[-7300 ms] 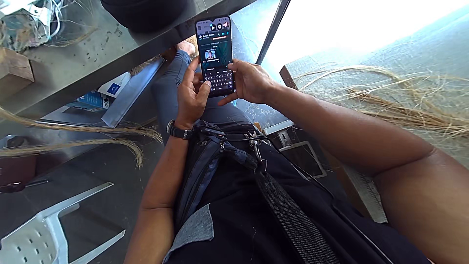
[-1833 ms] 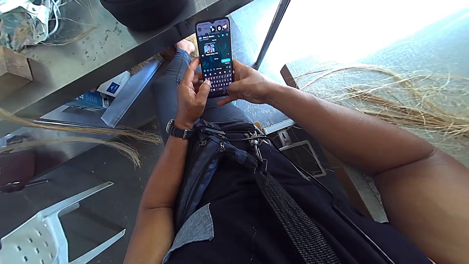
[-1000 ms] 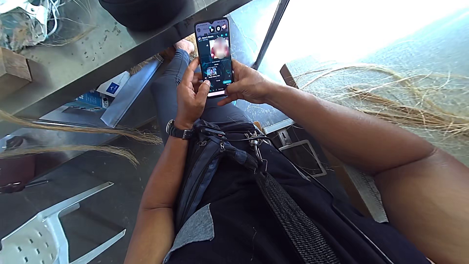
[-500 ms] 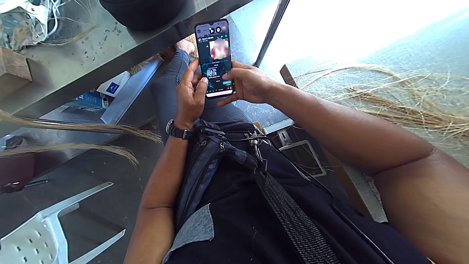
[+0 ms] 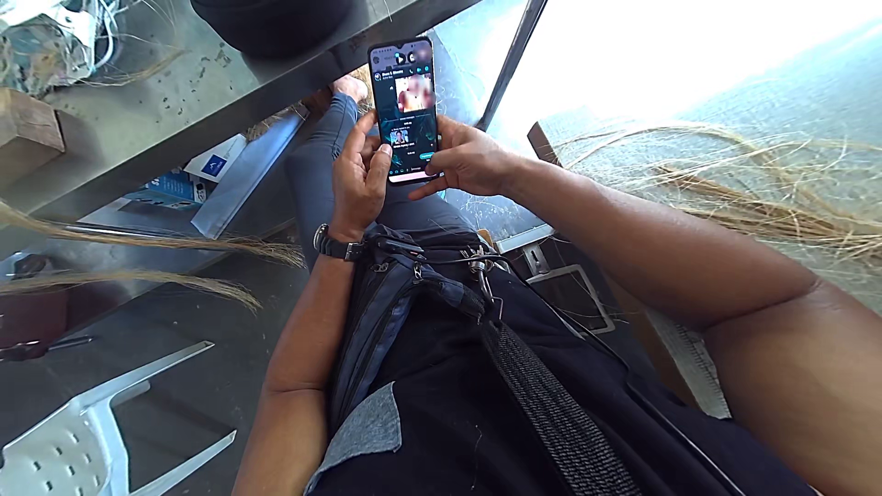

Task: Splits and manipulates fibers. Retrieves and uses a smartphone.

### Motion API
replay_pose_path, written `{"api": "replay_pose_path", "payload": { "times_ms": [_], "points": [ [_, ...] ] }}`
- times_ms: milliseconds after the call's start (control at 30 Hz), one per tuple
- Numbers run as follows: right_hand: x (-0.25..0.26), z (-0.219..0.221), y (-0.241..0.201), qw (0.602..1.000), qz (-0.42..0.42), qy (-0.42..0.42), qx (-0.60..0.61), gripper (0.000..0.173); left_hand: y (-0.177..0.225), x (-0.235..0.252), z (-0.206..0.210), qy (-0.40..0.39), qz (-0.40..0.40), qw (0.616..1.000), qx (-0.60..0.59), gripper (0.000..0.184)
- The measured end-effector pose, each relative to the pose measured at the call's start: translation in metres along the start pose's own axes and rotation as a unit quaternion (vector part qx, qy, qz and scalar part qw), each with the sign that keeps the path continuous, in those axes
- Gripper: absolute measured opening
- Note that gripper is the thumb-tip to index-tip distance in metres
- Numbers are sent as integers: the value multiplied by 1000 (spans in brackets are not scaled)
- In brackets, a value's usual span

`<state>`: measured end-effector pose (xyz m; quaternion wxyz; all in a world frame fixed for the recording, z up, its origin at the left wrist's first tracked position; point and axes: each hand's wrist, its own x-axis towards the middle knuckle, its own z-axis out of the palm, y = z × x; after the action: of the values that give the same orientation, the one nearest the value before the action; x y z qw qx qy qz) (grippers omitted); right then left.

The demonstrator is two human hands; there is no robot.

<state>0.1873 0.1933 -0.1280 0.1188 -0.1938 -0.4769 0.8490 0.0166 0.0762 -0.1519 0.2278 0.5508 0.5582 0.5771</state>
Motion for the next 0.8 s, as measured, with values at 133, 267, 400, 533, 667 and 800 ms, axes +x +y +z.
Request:
{"api": "replay_pose_path", "payload": {
  "times_ms": [133,267,400,533,667,800],
  "points": [
    [2,-2,3,1000,-11,-19,-6,74,-2,1,0,3,5,1000,5,46],
    [1,-1,2,1000,-10,-18,-9,75,0,1,0,3,7,1000,5,45],
    [0,-1,1,1000,-8,-16,-16,78,-1,1,-1,5,11,1000,3,45],
    [0,0,1,1000,-10,-14,-22,77,-1,1,0,8,9,1000,12,45],
    [0,0,1,1000,-11,-16,-21,74,-2,0,0,9,11,1000,2,45],
    [1,-1,2,1000,-14,-18,-21,74,-2,0,0,7,13,1000,-3,45]
  ]
}}
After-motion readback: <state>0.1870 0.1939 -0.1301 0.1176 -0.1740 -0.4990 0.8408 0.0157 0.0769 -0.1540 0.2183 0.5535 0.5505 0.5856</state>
